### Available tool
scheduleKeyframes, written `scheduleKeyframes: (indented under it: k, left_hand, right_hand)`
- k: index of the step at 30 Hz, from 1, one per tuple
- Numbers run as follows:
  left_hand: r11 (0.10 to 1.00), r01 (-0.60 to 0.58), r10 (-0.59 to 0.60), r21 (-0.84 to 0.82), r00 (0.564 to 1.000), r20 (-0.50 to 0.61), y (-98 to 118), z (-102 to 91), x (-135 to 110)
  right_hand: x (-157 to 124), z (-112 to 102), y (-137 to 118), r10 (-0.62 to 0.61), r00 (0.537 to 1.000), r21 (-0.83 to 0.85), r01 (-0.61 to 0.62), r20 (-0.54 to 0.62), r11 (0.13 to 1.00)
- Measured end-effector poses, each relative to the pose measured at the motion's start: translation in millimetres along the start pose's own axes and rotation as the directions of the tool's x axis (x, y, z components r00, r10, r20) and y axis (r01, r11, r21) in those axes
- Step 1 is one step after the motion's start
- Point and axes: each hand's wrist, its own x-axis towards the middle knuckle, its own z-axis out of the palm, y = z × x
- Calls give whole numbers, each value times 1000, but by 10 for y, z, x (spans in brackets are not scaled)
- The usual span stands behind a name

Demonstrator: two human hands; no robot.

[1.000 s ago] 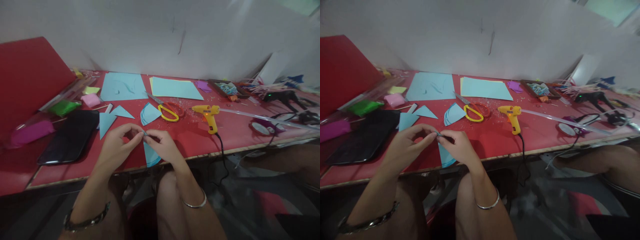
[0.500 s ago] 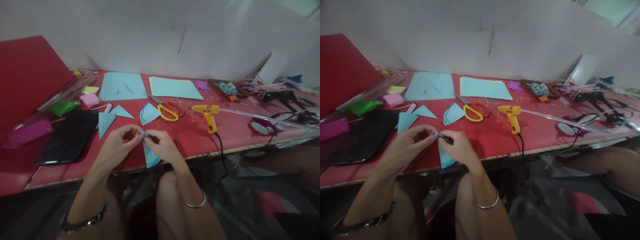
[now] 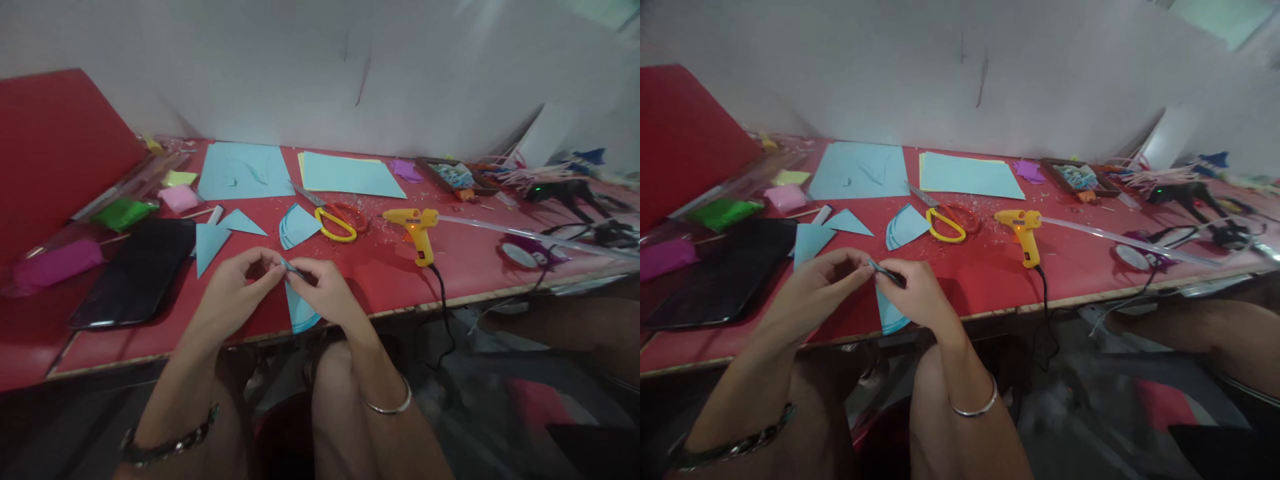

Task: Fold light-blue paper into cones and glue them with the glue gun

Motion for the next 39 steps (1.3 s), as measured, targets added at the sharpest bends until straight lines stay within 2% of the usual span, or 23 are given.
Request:
scheduleKeyframes:
  k: [13, 17, 23, 33, 39]
  left_hand:
    - [989, 34, -36, -141, 999, -17, -9, 28, -21]
    - [990, 47, -51, -133, 998, -27, -10, 44, -12]
    - [993, 18, -16, -119, 1000, 15, -26, 6, -16]
    - [996, -15, 12, -91, 999, -35, -28, 35, -5]
    - [997, -25, 26, -79, 1000, 17, -23, -2, -4]
  right_hand:
    - [2, 13, 12, 0, 1000, -7, 1, 7, 1000]
    - [1, 10, 8, 13, 1000, -4, -13, 9, 1000]
    - [2, 4, 10, 7, 1000, 3, -7, 0, 1000]
    - [0, 11, 16, 7, 1000, 7, -7, 6, 1000]
    - [-4, 5, 11, 13, 1000, -13, -13, 7, 1000]
